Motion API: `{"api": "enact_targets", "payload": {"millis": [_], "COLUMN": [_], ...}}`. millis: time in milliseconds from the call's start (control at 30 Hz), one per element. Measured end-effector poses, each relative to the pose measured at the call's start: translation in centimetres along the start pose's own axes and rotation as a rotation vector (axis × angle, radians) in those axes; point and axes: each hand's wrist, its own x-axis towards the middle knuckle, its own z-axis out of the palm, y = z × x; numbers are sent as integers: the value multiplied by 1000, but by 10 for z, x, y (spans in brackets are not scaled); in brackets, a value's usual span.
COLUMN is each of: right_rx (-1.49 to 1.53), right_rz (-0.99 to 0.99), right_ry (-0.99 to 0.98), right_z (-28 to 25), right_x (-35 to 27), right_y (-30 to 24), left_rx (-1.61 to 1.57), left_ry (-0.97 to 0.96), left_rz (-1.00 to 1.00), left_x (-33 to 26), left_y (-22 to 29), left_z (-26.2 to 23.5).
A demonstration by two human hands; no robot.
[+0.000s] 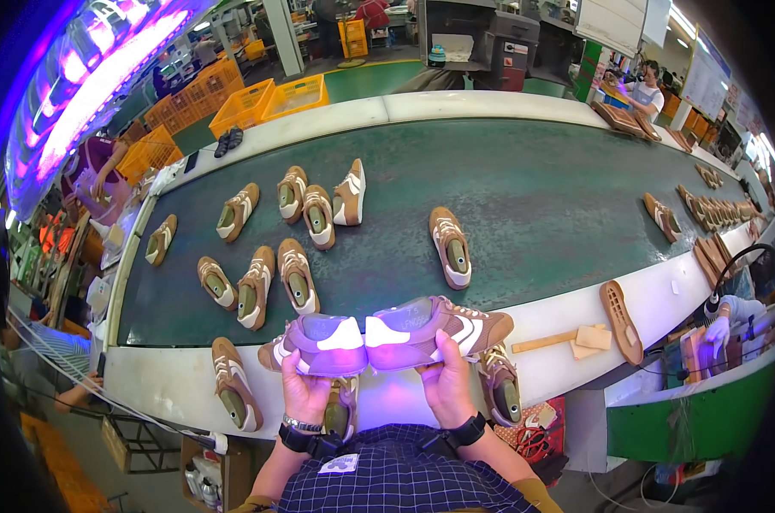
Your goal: Inspecting and marking shoes on a factory production line.
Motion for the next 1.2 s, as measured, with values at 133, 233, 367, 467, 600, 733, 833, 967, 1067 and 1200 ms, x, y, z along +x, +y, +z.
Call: {"api": "enact_targets", "payload": {"millis": [133, 233, 367, 467, 600, 733, 833, 967, 1067, 1200], "right_rx": [11, 13, 25, -3, -33, -42, -84, -113, -111, -114], "right_rz": [3, -4, 18, 17, -21, -40, -73, -107, -105, -108], "right_ry": [12, 25, 23, -3, -9, -11, -8, -9, -5, 21], "right_z": [0, -1, -1, -4, -1, -6, -8, -8, -7, -4], "right_x": [0, -1, -3, -4, -6, -6, -5, -4, -6, -8], "right_y": [1, 1, -1, -2, -6, -10, -11, -13, -13, -13], "left_rx": [2, 5, 20, 60, 104, 132, 128, 165, 170, 189], "left_ry": [3, 0, -10, -3, -45, -38, -32, -54, -44, -48], "left_rz": [-13, -16, -18, 4, 27, 46, 53, 50, 45, 39], "left_x": [2, 2, -1, -5, -4, -7, -7, -3, -4, -5], "left_y": [-1, -2, -2, -1, 1, 2, 1, 0, 0, 1], "left_z": [-2, -2, 1, 4, -1, 4, 0, -9, -8, -5]}}
